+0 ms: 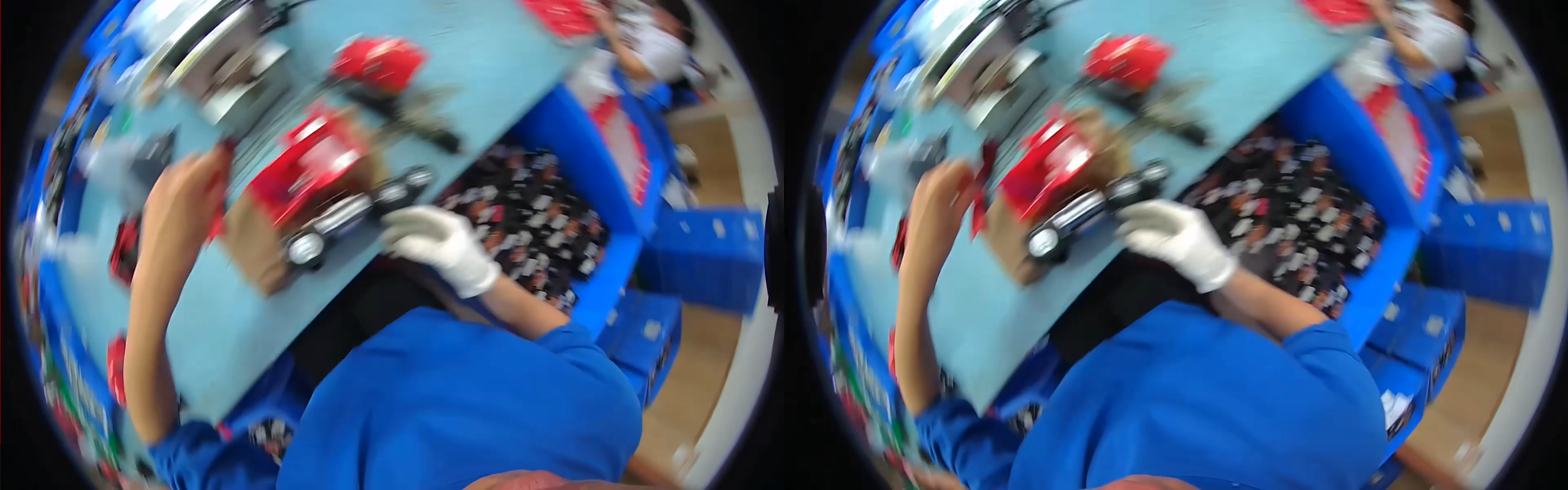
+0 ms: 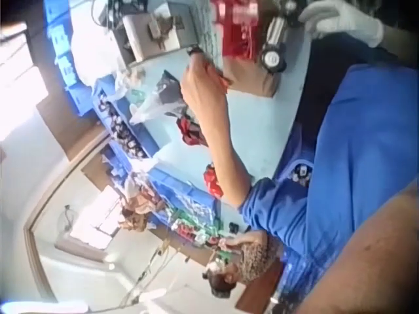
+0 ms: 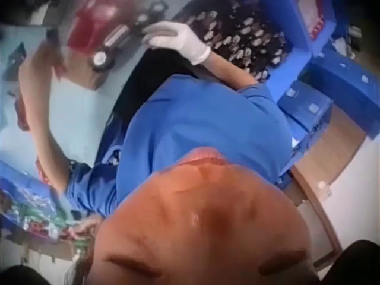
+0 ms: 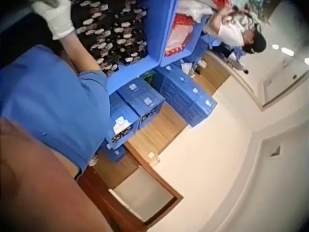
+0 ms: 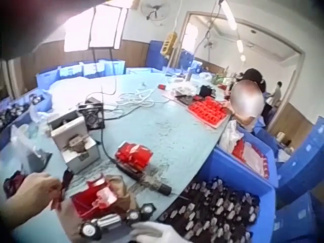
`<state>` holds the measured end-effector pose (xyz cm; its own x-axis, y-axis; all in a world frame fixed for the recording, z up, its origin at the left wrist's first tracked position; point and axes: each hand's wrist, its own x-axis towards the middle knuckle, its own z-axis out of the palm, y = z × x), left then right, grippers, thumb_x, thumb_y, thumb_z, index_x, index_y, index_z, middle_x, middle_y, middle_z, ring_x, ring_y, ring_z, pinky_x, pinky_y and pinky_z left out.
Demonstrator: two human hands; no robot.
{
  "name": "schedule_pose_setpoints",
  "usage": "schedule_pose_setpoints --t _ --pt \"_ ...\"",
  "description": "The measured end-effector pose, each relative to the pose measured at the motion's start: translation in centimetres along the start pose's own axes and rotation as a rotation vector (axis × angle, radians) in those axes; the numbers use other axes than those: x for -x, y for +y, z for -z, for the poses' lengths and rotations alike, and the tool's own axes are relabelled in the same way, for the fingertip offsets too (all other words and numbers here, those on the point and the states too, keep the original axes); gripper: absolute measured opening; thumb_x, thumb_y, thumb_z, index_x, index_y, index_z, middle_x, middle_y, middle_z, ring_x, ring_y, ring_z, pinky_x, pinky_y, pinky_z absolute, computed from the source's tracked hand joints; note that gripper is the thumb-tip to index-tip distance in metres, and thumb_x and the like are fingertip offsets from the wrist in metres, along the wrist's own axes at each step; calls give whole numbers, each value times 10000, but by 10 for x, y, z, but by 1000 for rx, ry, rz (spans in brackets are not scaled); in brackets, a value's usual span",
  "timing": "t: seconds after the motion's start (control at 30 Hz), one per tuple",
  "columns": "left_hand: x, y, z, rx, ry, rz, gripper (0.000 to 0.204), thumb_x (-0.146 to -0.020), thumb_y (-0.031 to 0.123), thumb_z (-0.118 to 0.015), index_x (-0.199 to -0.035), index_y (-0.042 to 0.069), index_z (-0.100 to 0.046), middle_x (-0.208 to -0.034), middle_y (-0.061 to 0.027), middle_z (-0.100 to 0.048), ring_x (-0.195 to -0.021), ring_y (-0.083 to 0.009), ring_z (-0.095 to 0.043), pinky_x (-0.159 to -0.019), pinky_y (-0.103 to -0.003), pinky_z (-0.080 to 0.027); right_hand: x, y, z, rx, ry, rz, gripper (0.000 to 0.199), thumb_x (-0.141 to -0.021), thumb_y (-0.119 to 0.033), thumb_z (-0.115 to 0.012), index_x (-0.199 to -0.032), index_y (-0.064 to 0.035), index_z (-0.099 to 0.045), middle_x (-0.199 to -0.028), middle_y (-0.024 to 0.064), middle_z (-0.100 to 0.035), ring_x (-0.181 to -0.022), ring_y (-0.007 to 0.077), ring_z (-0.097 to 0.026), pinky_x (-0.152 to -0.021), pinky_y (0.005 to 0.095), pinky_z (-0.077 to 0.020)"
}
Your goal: Assembling plastic toy trucks by attaching the red cab to the chassis using an electric screwdriver and placing finished units into a bin.
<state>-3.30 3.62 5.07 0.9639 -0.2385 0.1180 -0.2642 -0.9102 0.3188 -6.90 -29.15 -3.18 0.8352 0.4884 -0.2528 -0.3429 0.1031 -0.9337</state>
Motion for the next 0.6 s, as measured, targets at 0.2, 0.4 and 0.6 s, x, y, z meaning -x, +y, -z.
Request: schedule_pose_setpoints --t 0.2,0.4,0.6 --pt "-4 10 -8 -346 64 -115 40 -710 79 -616 -730 44 -607 -843 -107 -593 -884 -286 -594 -695 -376 -502 -7 10 3 -122 -52 -144 411 -864 -219 -674 -1124 79 -563 -991 180 -659 -922 248 -655 -843 351 -520" --pt "5 26 -6 -507 115 -198 45 -643 71 -634 -637 30 -617 -933 -107 -592 -1003 -245 -563 -732 -355 -512 -12 -29 29 62 -308 -221 228 -895 -115 -614 -1042 59 -623 -941 144 -675 -934 210 -656 -857 318 -511" --pt "-1 53 5 -254 287 -276 152 -664 25 -680 -813 45 -699 -1127 -95 -586 -1054 -277 -544 -819 -337 -505 -114 -43 48 1133 361 554 368 -836 -199 -701 -1138 -7 -616 -968 134 -659 -930 177 -636 -817 314 -488"
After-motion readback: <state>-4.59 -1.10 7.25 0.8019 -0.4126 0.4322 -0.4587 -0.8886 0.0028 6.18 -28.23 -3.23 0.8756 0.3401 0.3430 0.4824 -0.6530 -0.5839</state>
